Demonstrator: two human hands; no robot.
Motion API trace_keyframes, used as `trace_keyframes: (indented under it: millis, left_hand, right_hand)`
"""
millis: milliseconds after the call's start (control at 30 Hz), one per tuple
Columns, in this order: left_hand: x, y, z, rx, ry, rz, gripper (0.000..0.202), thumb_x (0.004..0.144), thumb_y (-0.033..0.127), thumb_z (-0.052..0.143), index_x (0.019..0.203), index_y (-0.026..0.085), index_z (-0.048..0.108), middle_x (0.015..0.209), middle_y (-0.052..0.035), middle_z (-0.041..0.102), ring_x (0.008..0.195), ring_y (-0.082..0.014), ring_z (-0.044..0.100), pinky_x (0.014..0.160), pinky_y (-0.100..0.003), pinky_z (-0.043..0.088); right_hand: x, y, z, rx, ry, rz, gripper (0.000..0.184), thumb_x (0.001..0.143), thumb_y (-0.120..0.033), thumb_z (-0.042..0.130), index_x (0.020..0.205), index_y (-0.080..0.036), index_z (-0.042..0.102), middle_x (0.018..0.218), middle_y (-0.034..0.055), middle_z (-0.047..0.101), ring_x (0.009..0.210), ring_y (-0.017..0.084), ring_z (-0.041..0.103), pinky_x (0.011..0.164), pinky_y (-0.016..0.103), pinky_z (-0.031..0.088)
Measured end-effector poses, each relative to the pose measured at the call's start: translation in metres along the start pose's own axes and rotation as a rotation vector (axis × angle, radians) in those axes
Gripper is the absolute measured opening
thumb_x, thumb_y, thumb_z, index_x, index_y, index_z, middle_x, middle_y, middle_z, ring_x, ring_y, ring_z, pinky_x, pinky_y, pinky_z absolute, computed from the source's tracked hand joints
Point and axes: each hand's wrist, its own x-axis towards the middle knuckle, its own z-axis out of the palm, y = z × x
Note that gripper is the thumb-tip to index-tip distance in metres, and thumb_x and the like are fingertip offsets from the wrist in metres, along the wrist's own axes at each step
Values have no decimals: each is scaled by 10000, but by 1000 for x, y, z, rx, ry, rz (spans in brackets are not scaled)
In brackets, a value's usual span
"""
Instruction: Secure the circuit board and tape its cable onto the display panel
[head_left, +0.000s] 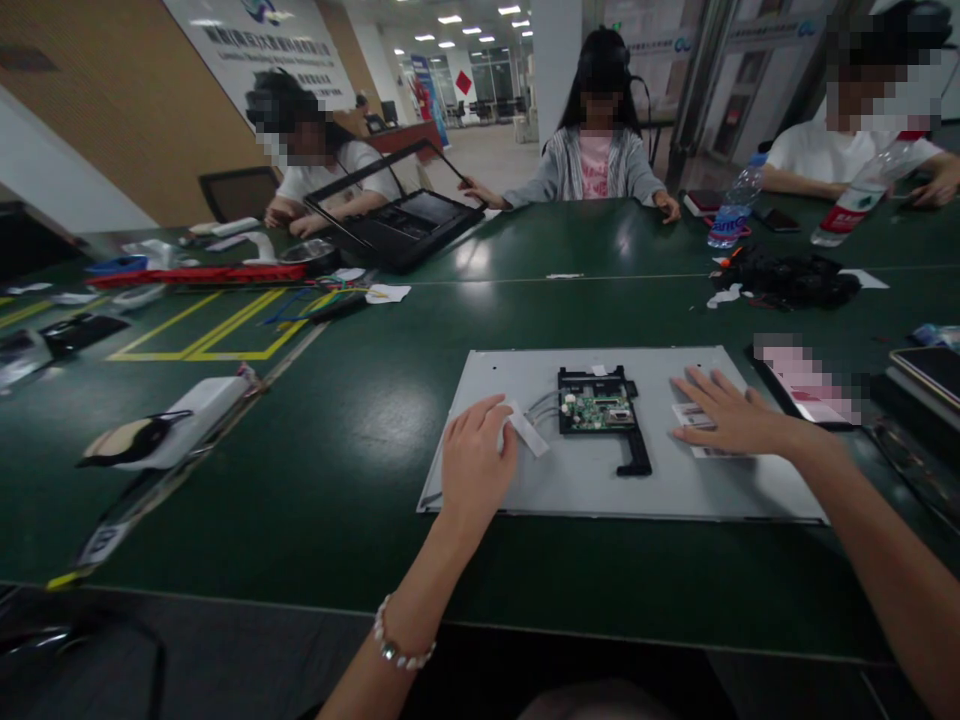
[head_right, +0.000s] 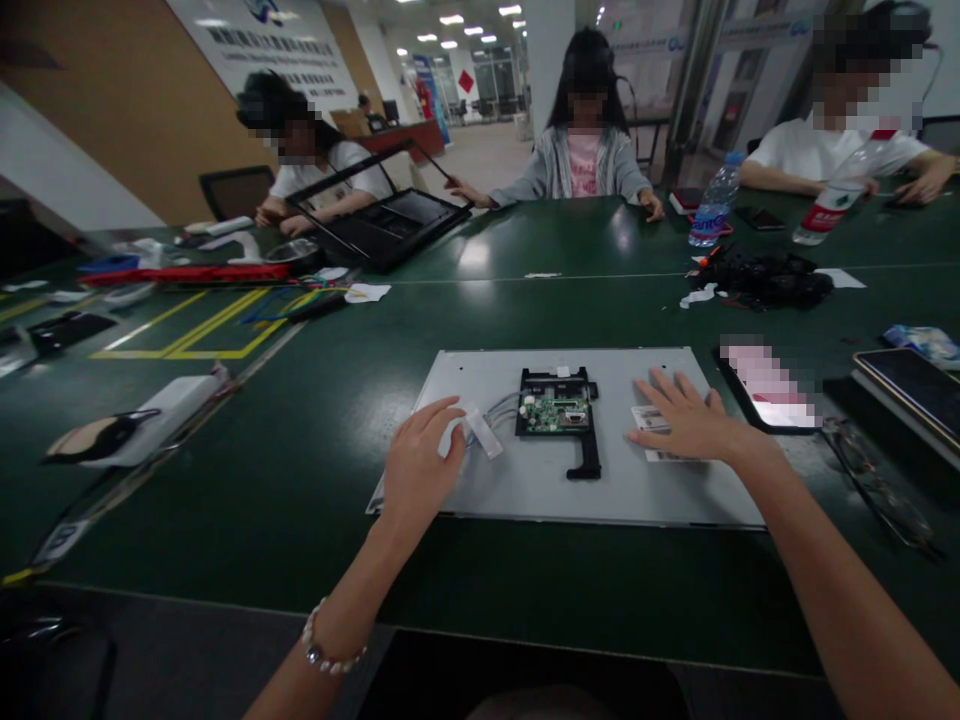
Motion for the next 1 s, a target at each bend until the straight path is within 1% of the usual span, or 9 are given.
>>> trace_keyframes:
  millis: [133,333,467,567,667,733,800,900,1000]
  left_hand:
    - [-1,-4,0,-12,39,13,190,876,125,503,997,175,640,1179,-86,660,1095,-247,600,951,-427,445]
    - [-2,-1,0,-8,9,24,176,880,132,500,966,184,644,1168,-87,664,1090,-252,602,944,-428,445]
    - [-2,0,-1,-21,2,20,181,874,117,494,941,186,647,1174,-85,661,1093,-247,602,954,-432,444]
    - [-2,-2,1,-32,12,28,187,879,119,488,954,184,647,1185,-91,653,1115,-248,593,967,-440,443]
    - [-4,0,1,-72,-15,98,205,904,139,469,1012,179,639,1206,-98,638,1177,-237,558,1008,-435,428]
    - [-5,5,0,-109,-85,196,226,922,171,469,1088,168,623,1265,-107,605,1244,-226,508,1052,-426,399]
    - [-6,12,-3,-137,-200,320,270,928,233,498,1170,167,598,1345,-111,554,1309,-227,447,1092,-431,358]
    - [-7,21,-8,-166,-399,505,376,907,341,567,1257,203,564,1397,-89,520,1359,-237,388,1151,-470,255]
    - [-8,24,-11,-197,-519,596,447,879,400,612,1289,232,553,1374,-70,550,1366,-236,384,1181,-487,162]
  right_hand:
    - [1,-9,2,-30,-4,37,953,803,-817,270,1562,-266,100,1625,60,-15,1445,435,37,1073,714,172]
    - [2,-27,3,-51,28,32,964,811,-824,202,1564,-231,102,1624,90,-18,1451,425,20,1073,719,147]
    - [0,-37,-1,-11,55,12,907,839,-792,194,1563,-253,107,1628,52,-21,1451,424,21,1080,713,138]
    - [-2,-26,-6,63,55,8,865,862,-752,232,1560,-252,133,1631,55,17,1451,411,71,1108,651,194]
    - [-4,-3,-7,132,43,31,906,835,-753,334,1554,-225,172,1624,104,106,1439,430,119,1109,621,248]
    - [-5,9,-7,179,27,7,883,845,-728,356,1544,-209,208,1614,131,146,1438,416,141,1115,601,258]
    - [-5,14,-7,225,60,-21,836,871,-697,341,1537,-205,225,1614,137,139,1443,390,148,1121,579,271]
    - [-5,13,-9,266,123,-30,774,898,-669,314,1524,-217,258,1618,126,120,1446,363,164,1128,551,285]
    - [-5,9,-11,264,109,-36,724,904,-656,315,1494,-237,331,1615,112,148,1446,364,159,1128,561,280]
